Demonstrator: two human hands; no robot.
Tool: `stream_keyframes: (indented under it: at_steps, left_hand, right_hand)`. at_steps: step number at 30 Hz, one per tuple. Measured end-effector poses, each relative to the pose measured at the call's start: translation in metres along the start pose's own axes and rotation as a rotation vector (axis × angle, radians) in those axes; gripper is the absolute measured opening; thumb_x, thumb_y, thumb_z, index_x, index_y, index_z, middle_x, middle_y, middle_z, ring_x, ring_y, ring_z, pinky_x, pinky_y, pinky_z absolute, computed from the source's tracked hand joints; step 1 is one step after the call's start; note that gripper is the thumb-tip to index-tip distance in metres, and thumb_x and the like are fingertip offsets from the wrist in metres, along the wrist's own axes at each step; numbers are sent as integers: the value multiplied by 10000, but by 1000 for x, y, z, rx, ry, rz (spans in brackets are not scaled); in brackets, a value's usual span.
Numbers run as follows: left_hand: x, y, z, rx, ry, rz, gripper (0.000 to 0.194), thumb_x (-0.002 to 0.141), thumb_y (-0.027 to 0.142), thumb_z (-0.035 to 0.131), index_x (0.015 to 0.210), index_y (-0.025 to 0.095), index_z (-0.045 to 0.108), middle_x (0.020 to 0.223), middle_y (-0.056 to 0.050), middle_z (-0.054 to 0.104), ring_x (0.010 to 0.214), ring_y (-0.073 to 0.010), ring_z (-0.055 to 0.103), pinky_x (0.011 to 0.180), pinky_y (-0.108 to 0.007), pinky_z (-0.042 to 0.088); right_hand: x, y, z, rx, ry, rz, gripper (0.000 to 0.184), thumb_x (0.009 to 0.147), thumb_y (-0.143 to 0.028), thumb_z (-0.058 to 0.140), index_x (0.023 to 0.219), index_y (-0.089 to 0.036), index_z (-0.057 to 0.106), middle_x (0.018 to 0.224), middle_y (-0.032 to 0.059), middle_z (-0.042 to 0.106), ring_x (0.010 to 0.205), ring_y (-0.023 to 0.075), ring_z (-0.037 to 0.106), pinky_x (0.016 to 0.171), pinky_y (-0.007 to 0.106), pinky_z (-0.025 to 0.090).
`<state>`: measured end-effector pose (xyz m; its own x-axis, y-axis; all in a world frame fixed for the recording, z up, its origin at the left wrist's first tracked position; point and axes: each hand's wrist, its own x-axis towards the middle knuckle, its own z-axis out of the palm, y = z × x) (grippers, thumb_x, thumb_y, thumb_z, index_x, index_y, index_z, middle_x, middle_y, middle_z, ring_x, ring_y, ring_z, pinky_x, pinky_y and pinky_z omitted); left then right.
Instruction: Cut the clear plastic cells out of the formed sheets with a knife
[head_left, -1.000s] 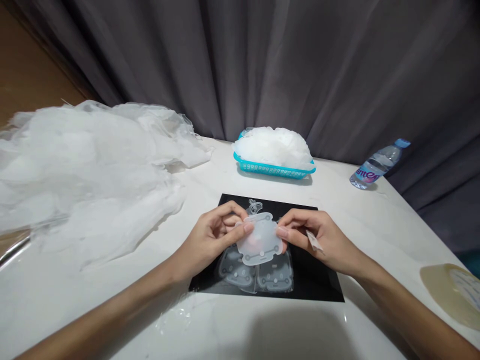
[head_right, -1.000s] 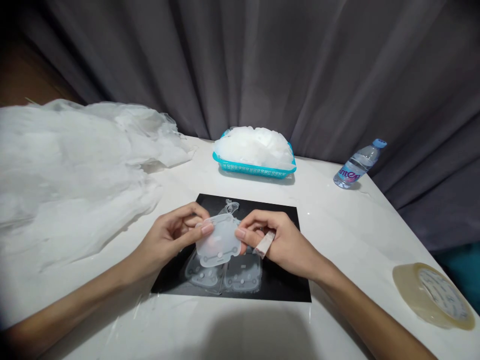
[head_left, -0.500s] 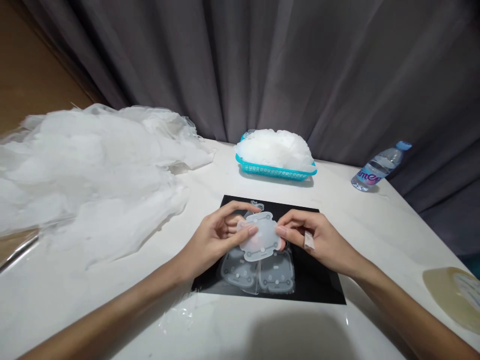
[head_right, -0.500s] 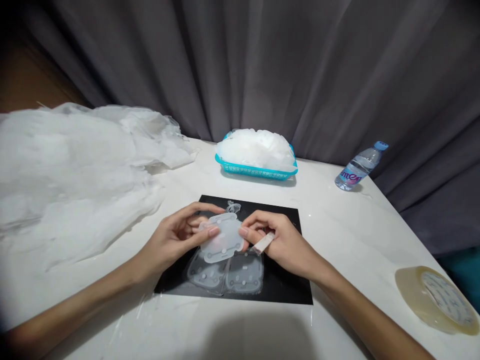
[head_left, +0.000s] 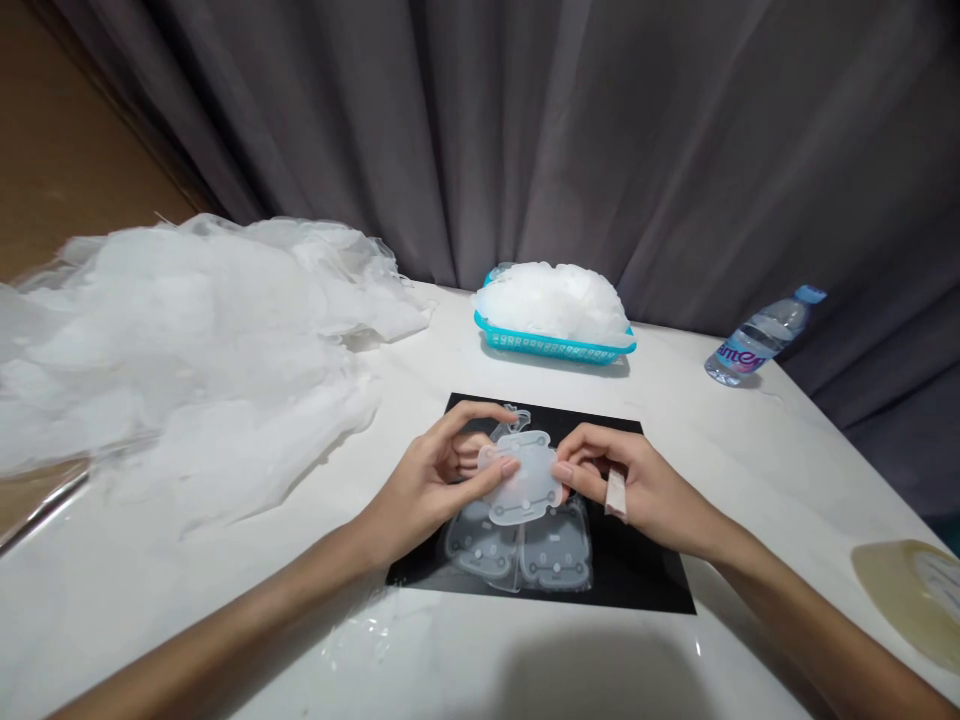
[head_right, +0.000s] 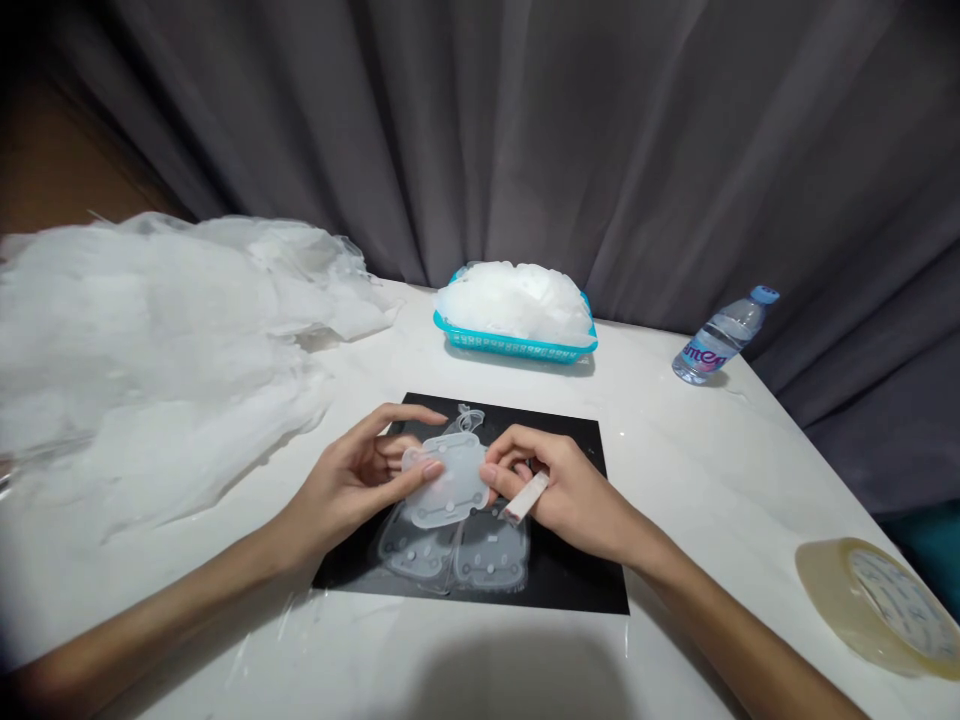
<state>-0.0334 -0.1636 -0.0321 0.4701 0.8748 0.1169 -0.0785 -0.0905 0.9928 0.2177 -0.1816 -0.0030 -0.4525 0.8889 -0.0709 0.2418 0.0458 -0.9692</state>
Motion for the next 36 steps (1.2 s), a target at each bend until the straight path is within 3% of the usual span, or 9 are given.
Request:
stream_keyframes:
  at_steps: [4,8,18,24,30,36]
  left_hand:
    - [-1,5,1,19,12,1,289,963,271,761,1238,229,679,721,50,599,638,-68,566,592,-134,458]
    - [-1,10,3,9,16,30,225,948,257,774,1155,212,700,690,55,587,590,-59,544,549,-126,440]
    - [-6,5,1,92,37,99,279,945,240,776,1179,215,626,751,18,693,651,-105,639,604,-171,518]
    - [-7,6,3,60,33,87,288,945,230,778,1178,220,609,741,34,690,627,-83,616,589,-152,505]
    - [-8,16,7,-39,23,-23,156,945,260,779,1037,190,675,784,14,728,681,-89,673,603,-140,528]
    - [-6,19,9,-115,43,-107,180,912,290,814,978,173,694,750,17,716,634,-83,664,568,-138,506]
  right_hand:
    - [-5,-4,-1,-53,-7,-76,152,1012,-382,680,983,-235,657,828,-21,730,688,125,494,641,255,405]
    - [-9,-7,-2,-117,-14,-171,89,1007,-317,691,981,-233,676,868,-19,719,732,124,485,689,250,419]
    - [-5,1,-4,-232,31,-178,131,1011,-352,672,975,-227,687,893,7,632,757,141,510,687,277,419]
    - [-3,2,-5,-264,37,-171,137,1006,-364,676,977,-230,687,899,5,593,763,140,517,691,272,423]
    - [-6,2,-5,-266,12,-185,169,1005,-391,668,973,-226,691,890,12,613,766,149,529,702,277,444]
    - [-8,-1,-4,-214,-21,-181,170,1000,-388,674,962,-223,681,891,18,643,738,143,515,684,277,445]
